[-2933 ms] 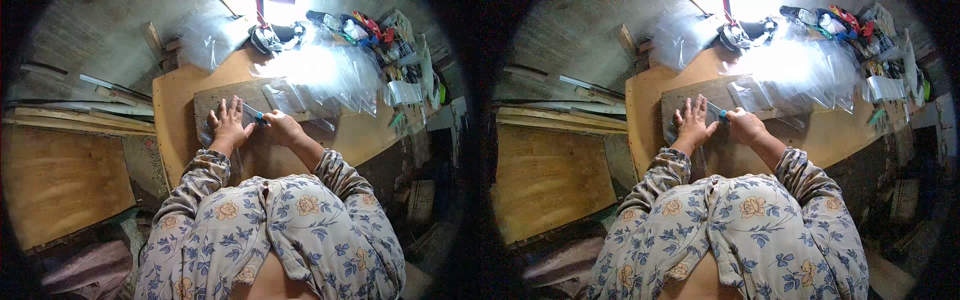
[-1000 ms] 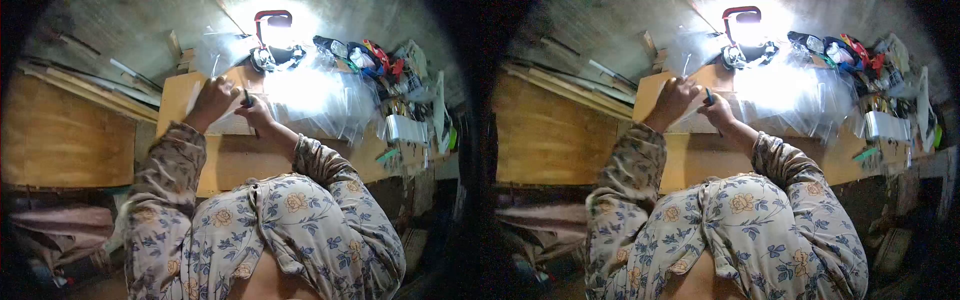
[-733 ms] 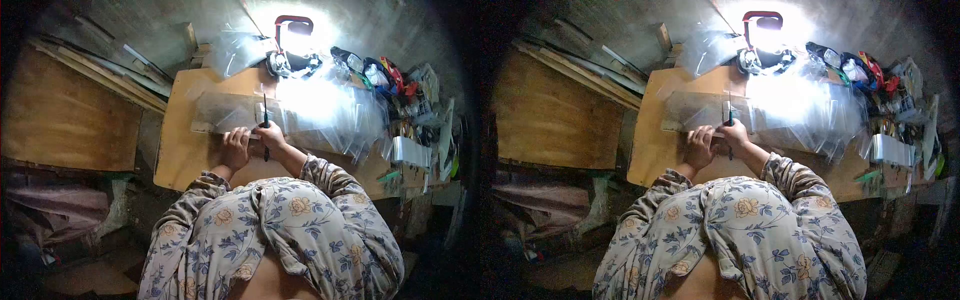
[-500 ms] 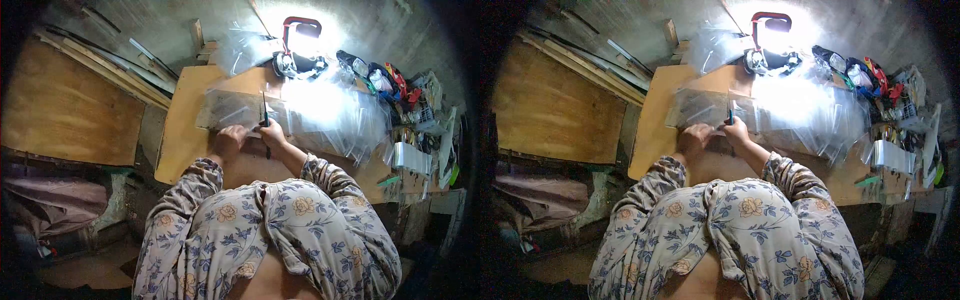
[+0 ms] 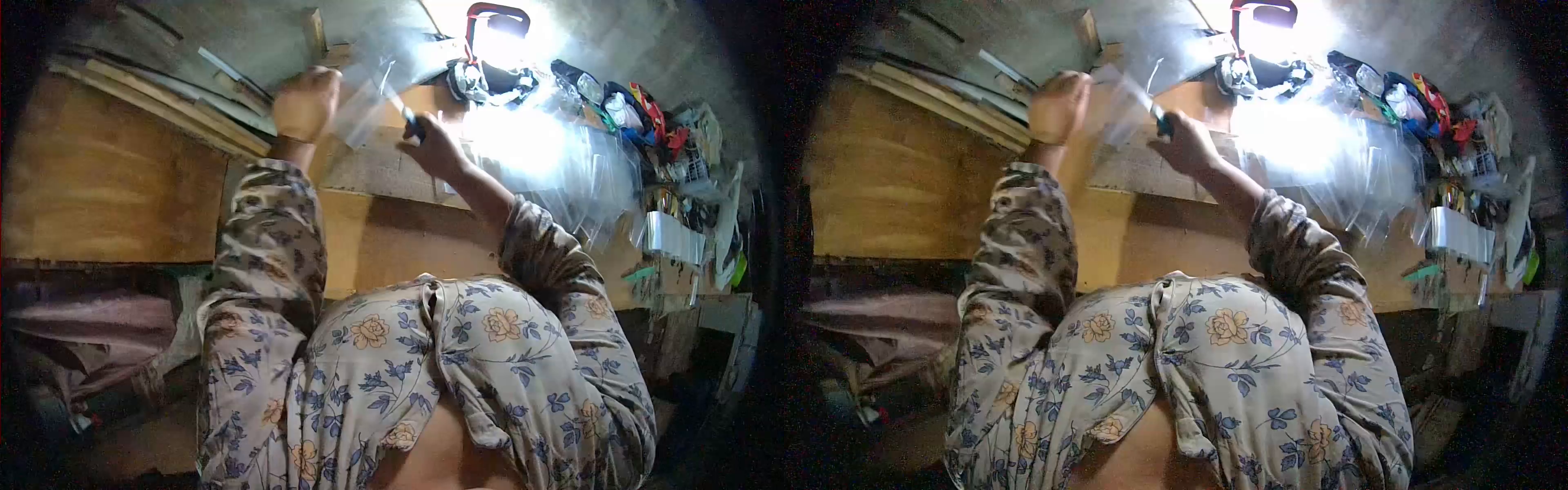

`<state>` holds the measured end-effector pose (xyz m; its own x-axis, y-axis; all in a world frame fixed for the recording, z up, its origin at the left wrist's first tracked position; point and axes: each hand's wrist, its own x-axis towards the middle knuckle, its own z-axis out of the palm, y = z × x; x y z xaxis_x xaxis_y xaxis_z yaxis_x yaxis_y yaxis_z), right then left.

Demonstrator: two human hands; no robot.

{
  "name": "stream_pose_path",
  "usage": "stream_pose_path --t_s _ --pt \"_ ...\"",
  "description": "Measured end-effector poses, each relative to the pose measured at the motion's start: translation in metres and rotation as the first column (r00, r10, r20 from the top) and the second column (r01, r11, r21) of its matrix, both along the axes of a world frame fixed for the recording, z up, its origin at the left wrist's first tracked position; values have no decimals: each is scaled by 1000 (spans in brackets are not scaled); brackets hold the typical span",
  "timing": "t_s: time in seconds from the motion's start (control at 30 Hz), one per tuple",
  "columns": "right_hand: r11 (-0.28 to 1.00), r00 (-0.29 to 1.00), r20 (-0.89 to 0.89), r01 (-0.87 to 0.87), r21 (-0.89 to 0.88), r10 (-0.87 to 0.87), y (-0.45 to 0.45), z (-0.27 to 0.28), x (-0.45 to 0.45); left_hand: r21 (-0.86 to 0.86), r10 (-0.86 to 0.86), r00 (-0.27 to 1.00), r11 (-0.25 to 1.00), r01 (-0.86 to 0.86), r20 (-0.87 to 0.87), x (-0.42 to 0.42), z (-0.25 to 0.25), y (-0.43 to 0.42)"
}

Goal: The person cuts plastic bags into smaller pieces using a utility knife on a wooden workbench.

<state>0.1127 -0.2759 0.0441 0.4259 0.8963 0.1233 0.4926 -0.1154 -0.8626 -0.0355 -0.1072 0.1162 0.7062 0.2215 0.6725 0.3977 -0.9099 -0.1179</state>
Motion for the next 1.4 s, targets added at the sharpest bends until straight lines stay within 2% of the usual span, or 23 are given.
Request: stream_pose_path --t_s 0.03,0.07,0.1,0.17,0.27,0.3,0.37,0.43,0.5,0.57,0.6,0.7,0.73,0.8,0.83,0.9,0.93,1.0,1.17,1.23,1.3,1.33,1.4 --pt "983 953 253 -138 -118 164 -8 -1 -6 82 95 995 992 -93 -26 -14 12 0" --pt "939 884 363 -199 -282 296 -14 -16 -16 78 106 994 992 -104 -27 -30 18 2" --pt "862 861 289 -277 -424 419 -23 -21 -24 125 113 993 985 -116 31 -45 23 5" --pt "822 714 477 -248 -513 513 -35 -42 -37 180 119 988 974 -135 95 -69 25 3" --pt "800 651 542 -176 -574 532 -27 -62 -35 175 241 968 952 -250 71 -94 24 -13" --pt "798 646 540 -186 -573 539 -26 -60 -34 174 248 966 950 -258 77 -97 23 -23" --pt "765 733 438 -174 -620 521 -23 -56 -27 171 266 960 945 -277 85 -100 12 -41" --pt "796 728 490 -126 -592 479 -24 -62 -22 50 304 952 951 -306 38 -102 -17 -53" --pt "790 733 476 -136 -597 485 -27 -52 -13 -113 307 949 948 -299 67 -95 -59 -64" --pt "807 714 521 -105 -581 467 -28 -64 -3 -141 252 968 958 -252 -12 -86 -78 -87" --pt "817 698 555 -75 -571 452 -30 -69 1 -177 260 966 950 -257 -10 -83 -115 -91" --pt "793 679 552 -73 -605 484 -36 -61 10 -323 243 940 893 -313 -238 -69 -160 -122" --pt "787 678 549 -71 -612 489 -38 -61 15 -332 241 941 890 -312 -238 -64 -169 -131" --pt "793 670 562 -66 -606 485 -43 -63 19 -516 120 977 834 -197 -178 -62 -193 -147" --pt "782 661 560 -66 -619 499 -44 -69 22 -531 124 977 824 -198 -171 -62 -205 -153" --pt "807 642 600 -51 -588 478 -41 -80 35 -446 40 998 893 -52 -38 -59 -214 -157" --pt "830 720 570 -14 -558 396 -39 -85 38 -449 39 999 892 -48 -30 -57 -214 -159" --pt "805 770 509 -12 -594 386 -42 -80 43 -502 -29 992 864 -37 -122 -58 -210 -163" --pt "840 893 381 7 -543 239 -91 -61 5 -479 -24 994 877 -31 -109 -54 -226 -163" --pt "844 940 207 -129 -520 271 -124 -77 -5 -460 -22 993 887 -33 -112 -52 -232 -163" --pt "865 931 158 -230 -446 330 -154 -86 -14 -486 37 996 871 -74 -84 -49 -231 -166" --pt "890 913 201 -266 -371 356 -167 -88 -16 -486 29 996 871 -68 -88 -49 -229 -166" --pt "892 917 180 -275 -360 355 -179 -90 -20 -433 74 992 895 -109 -97 -49 -224 -167"
